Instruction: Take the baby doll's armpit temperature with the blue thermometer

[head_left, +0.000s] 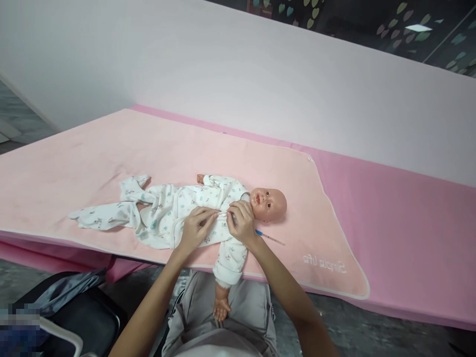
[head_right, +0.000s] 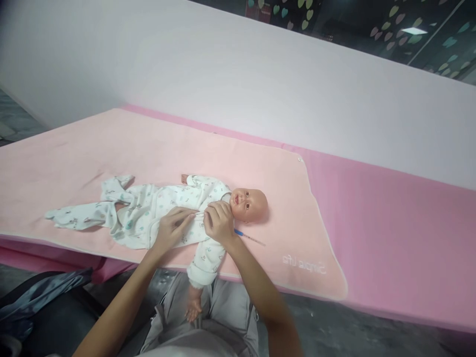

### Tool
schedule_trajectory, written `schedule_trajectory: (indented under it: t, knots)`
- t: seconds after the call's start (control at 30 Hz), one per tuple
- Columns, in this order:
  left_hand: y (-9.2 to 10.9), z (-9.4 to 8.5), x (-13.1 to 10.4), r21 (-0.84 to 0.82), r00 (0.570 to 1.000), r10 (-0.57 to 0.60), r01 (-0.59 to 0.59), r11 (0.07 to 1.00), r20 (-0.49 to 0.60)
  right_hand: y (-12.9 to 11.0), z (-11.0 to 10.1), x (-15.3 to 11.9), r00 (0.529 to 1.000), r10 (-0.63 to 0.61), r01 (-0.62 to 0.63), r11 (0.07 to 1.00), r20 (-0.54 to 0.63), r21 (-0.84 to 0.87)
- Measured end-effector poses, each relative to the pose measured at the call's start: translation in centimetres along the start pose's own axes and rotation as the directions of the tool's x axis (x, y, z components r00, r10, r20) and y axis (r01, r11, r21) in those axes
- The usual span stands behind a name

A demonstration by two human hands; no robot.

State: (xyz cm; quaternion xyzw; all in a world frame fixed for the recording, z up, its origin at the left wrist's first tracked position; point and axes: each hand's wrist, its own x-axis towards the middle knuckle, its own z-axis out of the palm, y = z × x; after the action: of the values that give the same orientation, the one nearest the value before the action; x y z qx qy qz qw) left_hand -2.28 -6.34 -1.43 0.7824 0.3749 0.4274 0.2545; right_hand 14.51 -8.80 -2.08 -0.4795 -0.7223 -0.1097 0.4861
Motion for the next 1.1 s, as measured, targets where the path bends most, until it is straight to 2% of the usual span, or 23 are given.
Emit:
schedule_trajectory:
  t: [0.27,0.5,0.63,0.73,0.83,0.9,1.1]
  knots:
    - [0.5,0.3,0.2,0.091,0.999,0.004,-0.001,0.996,-0.034,0.0,-0.1,-0.2,0.999,-0.035,0.035,0.999,-0.005,-0.001]
    - [0.7,0.7,0.2,0.087,0.997,-0.031,0.037,0.995,-0.076,0.0,-0.1,-0.3,0.997,-0.066,0.065,0.998,-0.036,-0.023]
    - [0.2,-1.3,-0.3,0.064,0.997,-0.048,0.051,0.997,-0.057,0.0,0.0,-0.2,0.996,-0.057,0.054,0.997,-0.073,-0.046]
    - [-1.1,-3.8,-1.0,0.203,0.998,-0.007,0.021,0.979,-0.067,0.0,0.0,-0.2,0.994,-0.045,0.041,0.998,-0.096,-0.041]
    - [-2.2,-5.6,-1.4,0.224,1.000,0.012,-0.015,0.975,0.013,0.1,0.1,-0.1,0.996,-0.050,0.048,0.999,-0.077,-0.025]
    - [-2.3,-5.9,-1.5,0.195,0.999,0.012,-0.023,0.980,0.053,0.1,0.1,-0.2,0.997,-0.033,0.031,0.999,-0.066,-0.021]
    - [-0.4,-4.9,-1.7,0.218,0.996,0.076,-0.082,0.973,0.036,0.2,0.1,-0.1,0.997,-0.023,0.022,1.000,-0.073,-0.014]
